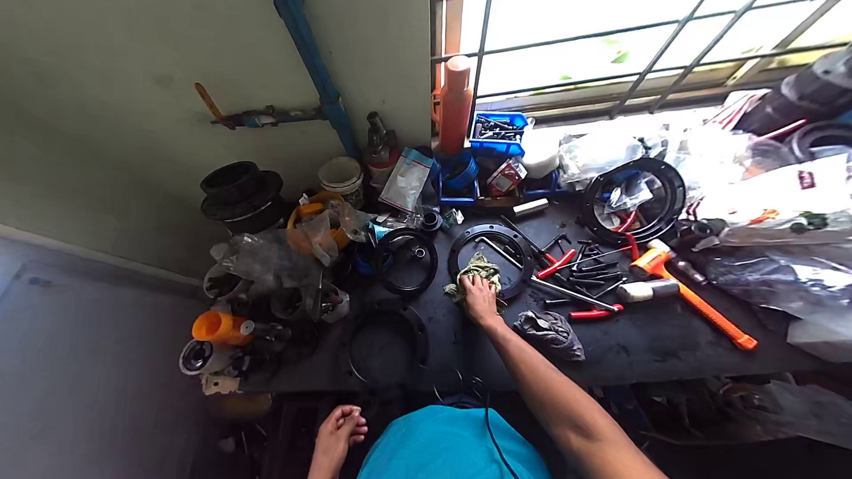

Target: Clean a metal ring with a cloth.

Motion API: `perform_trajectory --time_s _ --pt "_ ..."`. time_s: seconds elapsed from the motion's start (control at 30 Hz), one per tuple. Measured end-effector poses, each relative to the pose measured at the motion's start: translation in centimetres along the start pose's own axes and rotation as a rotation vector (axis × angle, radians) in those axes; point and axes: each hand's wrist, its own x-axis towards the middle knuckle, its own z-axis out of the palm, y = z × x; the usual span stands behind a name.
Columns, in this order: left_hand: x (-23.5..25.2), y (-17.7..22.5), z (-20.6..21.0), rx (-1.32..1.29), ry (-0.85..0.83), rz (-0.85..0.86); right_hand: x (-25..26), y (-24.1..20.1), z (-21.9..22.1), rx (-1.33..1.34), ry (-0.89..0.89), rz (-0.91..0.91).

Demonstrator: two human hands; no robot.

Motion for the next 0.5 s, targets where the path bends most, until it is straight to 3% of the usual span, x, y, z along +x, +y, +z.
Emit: perform_trajectory --time_s 0.2,0.5 --pt "-1.0 -2.3 0.2 -0.011 0.025 -0.035 3.5 -1.1 -0.9 -0.143 -0.208 0.104" --pt "-1.3 -4.7 0.0 -0.020 0.021 -0.018 3.8 -1.4 -4.9 -0.121 -0.134 0.058"
